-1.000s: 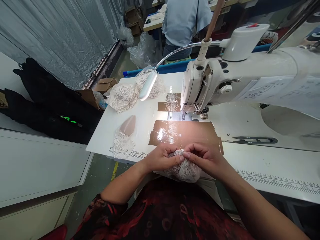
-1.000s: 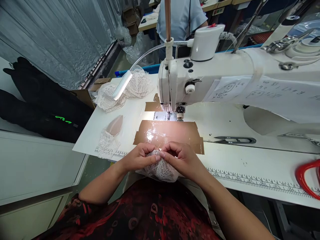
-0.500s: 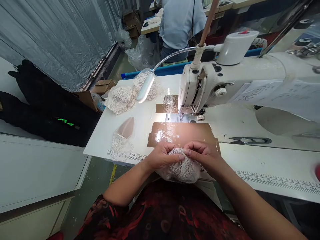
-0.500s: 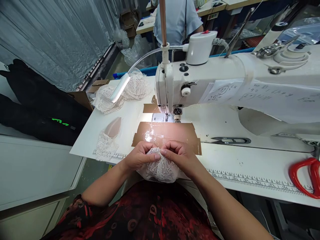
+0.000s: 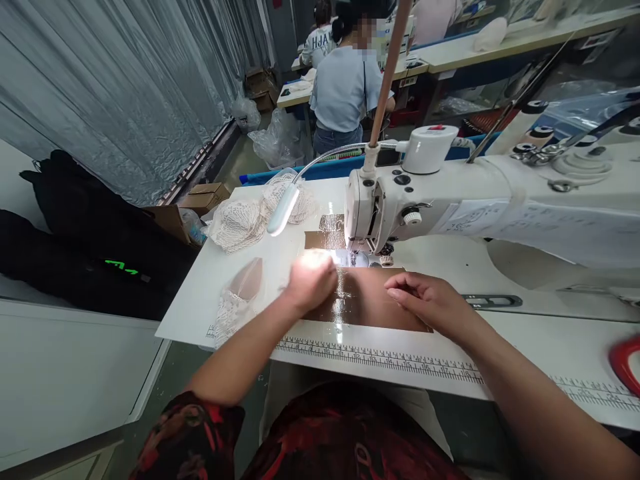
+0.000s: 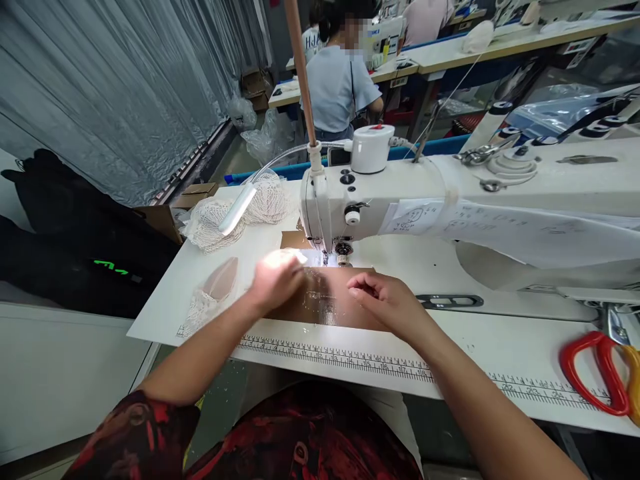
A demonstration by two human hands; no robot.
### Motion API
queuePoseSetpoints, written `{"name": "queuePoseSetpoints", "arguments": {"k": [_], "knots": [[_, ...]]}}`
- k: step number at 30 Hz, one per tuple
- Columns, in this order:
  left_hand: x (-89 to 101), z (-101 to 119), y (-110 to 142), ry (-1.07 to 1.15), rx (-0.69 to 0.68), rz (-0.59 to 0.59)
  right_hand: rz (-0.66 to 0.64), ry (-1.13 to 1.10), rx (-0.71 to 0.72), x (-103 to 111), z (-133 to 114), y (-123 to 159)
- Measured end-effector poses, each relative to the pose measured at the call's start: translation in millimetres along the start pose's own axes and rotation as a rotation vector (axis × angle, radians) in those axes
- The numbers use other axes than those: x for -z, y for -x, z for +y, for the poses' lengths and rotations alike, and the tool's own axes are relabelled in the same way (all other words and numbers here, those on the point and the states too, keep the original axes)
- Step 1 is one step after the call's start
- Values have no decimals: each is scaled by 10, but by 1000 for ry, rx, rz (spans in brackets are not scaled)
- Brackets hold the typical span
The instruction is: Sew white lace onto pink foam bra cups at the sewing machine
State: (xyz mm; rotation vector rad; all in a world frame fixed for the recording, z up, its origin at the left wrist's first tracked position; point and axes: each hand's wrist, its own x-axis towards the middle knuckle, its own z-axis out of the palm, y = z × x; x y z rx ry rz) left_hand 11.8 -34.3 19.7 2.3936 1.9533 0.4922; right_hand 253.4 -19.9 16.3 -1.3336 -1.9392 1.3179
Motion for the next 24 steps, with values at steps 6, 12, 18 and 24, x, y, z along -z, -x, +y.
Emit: {"name": "queuePoseSetpoints", "arguments": {"k": [6, 12, 18, 24], "knots": [[-484, 394, -10, -165, -149, -188, -28, 323, 172, -125, -47, -271], [-261, 407, 156, -88, -166, -209, 22, 698, 466, -418, 96, -330], [-74, 134, 105, 362, -183, -301, 50, 824, 490, -491, 170, -285], [-334, -25, 117, 240, -307, -117, 78, 823, 544, -487, 219, -293]]}}
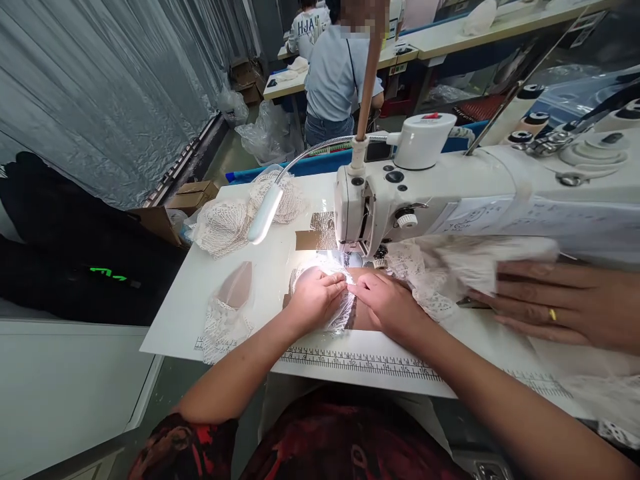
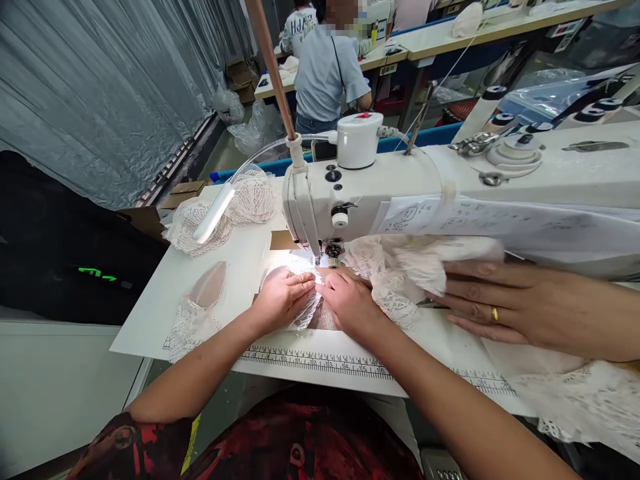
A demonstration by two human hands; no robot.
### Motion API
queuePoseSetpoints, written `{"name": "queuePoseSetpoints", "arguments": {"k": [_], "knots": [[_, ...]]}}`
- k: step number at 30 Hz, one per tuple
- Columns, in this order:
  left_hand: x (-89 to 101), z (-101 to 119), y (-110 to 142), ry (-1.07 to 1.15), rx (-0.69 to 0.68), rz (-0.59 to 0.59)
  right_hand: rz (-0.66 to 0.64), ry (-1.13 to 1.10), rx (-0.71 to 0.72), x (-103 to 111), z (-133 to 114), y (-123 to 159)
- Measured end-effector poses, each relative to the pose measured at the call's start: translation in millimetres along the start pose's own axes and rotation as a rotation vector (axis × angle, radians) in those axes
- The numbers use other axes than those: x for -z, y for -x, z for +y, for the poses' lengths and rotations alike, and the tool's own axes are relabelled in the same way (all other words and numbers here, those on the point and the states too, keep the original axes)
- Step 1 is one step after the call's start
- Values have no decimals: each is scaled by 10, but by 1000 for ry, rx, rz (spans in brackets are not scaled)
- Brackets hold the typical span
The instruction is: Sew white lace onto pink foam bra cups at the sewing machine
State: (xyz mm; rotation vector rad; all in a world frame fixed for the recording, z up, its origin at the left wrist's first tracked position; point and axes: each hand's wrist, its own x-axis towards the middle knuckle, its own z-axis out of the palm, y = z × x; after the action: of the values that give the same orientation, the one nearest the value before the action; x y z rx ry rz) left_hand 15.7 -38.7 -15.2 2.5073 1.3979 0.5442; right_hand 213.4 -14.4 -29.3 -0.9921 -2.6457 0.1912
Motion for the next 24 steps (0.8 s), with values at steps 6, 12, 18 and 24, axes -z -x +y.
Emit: {"name": "queuePoseSetpoints", "arguments": {"k": [6, 12, 18, 24], "knots": [[-102, -24, -12, -62, -37, 48, 22, -30, -20, -11, 0, -25], [-114, -33, 8, -46, -23, 47, -23, -153, 121, 334, -103, 267], [-132, -32, 21, -106, -17, 60, 279, 102, -4, 704, 102, 943], [-126, -31, 15, -115, -23, 76, 135, 376, -120, 647, 464, 912]]}}
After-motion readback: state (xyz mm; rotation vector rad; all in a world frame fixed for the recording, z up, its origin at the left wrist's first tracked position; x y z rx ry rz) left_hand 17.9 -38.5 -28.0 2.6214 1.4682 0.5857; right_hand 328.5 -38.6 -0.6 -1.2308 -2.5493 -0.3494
